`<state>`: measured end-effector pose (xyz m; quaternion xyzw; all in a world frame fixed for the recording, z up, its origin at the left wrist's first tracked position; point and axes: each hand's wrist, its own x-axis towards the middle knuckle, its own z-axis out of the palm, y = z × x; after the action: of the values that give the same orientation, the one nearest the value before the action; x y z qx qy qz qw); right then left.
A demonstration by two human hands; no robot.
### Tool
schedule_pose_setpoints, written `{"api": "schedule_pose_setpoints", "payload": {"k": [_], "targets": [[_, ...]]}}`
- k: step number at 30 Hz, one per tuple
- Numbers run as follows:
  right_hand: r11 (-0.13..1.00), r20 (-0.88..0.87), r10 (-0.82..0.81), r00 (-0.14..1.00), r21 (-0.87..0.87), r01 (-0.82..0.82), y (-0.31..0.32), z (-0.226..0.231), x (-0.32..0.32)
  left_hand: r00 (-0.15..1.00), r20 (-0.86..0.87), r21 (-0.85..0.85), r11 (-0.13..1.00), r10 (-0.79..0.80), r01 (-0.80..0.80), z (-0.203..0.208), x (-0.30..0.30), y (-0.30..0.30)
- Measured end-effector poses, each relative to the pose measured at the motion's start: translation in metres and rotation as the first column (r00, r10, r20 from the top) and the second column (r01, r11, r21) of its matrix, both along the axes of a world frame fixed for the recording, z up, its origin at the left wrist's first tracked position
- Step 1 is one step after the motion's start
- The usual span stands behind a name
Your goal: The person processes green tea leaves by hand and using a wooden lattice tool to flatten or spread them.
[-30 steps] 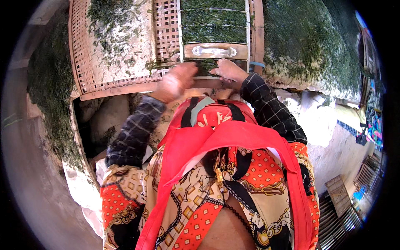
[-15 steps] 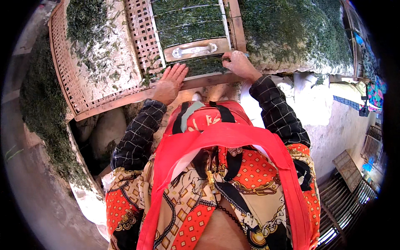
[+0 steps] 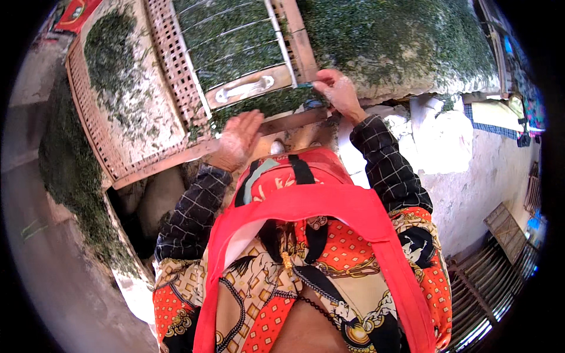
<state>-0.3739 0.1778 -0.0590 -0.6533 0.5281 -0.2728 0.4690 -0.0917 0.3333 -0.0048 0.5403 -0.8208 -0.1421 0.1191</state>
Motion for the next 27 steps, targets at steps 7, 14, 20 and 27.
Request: {"api": "schedule_pose_setpoints", "payload": {"k": [7,14,20,27], "targets": [[0.776,-0.349,-0.262,0.900,-0.630,-0.018,-0.054,0.018,-0.017,0.991,0.127,0.161,0.986,0.032,-0.052,-0.031,-0.041,-0.032],[0.838,-0.490,-0.040,0.871,-0.491,-0.238,-0.080,-0.025,-0.050,0.985,0.163,0.182,0.979,0.063,-0.092,-0.026,-0.045,-0.031],[0.796,-0.286,-0.203,0.937,-0.605,-0.012,-0.054,0.002,-0.065,0.980,0.184,0.223,0.968,0.075,-0.116,-0.026,-0.044,-0.029],[0.786,-0.394,-0.348,0.850,-0.617,0.036,-0.067,-0.020,-0.144,0.964,0.253,0.269,0.952,0.077,-0.147,-0.027,-0.039,-0.028]]}}
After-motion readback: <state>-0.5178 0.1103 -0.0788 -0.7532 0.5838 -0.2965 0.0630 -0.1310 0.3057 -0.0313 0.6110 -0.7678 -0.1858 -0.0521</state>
